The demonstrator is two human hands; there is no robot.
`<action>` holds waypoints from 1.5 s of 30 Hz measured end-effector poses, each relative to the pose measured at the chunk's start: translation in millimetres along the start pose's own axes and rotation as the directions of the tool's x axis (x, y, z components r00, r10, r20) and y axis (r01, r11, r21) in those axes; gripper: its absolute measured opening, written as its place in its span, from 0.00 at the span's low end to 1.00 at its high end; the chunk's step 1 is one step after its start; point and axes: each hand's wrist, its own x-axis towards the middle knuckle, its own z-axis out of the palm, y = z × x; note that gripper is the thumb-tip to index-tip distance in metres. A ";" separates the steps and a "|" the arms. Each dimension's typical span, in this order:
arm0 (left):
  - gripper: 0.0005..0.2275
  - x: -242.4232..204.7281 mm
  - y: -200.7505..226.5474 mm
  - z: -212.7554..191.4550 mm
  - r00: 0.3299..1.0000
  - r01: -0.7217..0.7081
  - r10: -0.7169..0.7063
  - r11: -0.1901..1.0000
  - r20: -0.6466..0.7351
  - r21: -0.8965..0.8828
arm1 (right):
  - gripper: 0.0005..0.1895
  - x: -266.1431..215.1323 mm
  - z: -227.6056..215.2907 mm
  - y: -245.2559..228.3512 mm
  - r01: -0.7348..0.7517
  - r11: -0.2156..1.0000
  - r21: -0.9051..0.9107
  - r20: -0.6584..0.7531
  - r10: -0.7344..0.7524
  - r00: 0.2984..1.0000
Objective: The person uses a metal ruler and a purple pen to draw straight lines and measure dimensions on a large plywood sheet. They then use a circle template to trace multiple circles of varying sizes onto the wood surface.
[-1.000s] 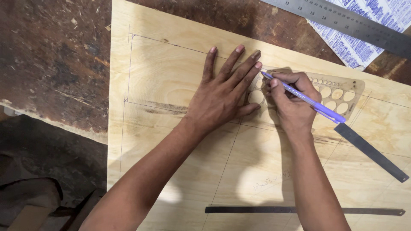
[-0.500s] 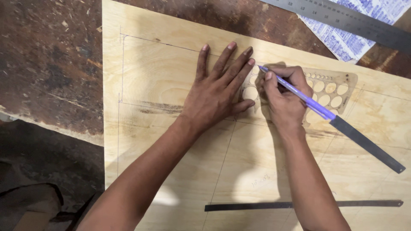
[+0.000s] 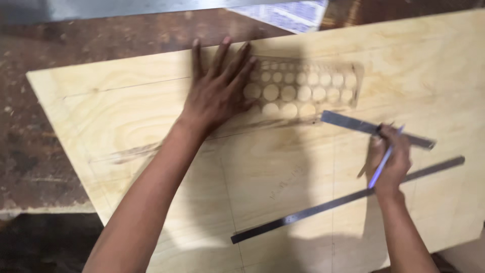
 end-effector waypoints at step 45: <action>0.42 119.5 80.0 27.3 0.994 -0.101 0.105 0.986 0.021 -0.134 | 0.13 58.0 34.2 57.1 -0.167 0.890 0.424 -0.222 0.281 0.934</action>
